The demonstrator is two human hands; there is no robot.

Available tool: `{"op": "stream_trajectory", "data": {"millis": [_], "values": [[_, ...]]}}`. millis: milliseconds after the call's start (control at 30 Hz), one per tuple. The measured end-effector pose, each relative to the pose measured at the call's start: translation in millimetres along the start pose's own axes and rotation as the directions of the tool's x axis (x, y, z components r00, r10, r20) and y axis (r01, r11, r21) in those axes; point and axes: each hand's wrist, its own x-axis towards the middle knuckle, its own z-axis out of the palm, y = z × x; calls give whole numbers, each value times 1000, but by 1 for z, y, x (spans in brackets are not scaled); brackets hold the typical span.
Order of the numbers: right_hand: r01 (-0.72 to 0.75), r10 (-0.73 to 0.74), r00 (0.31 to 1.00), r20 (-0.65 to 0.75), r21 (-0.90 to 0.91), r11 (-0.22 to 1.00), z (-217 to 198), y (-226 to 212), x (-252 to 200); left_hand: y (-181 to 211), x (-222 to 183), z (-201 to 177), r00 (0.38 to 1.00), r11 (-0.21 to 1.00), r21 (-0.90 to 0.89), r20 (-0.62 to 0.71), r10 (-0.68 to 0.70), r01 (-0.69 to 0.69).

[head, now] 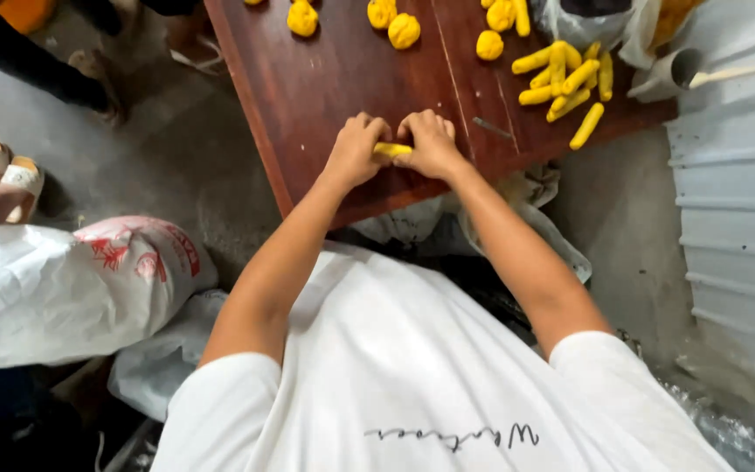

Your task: Shaping and rolling portions of yellow dough into cylindrical shapes on a wooden table.

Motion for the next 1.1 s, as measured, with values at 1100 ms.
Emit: {"op": "stream_trajectory", "data": {"millis": [1100], "values": [[-338,506,732,-457,401,852,-25,-1,95,-98,22,-95,935,980,-78,-295,-196,181]]}}
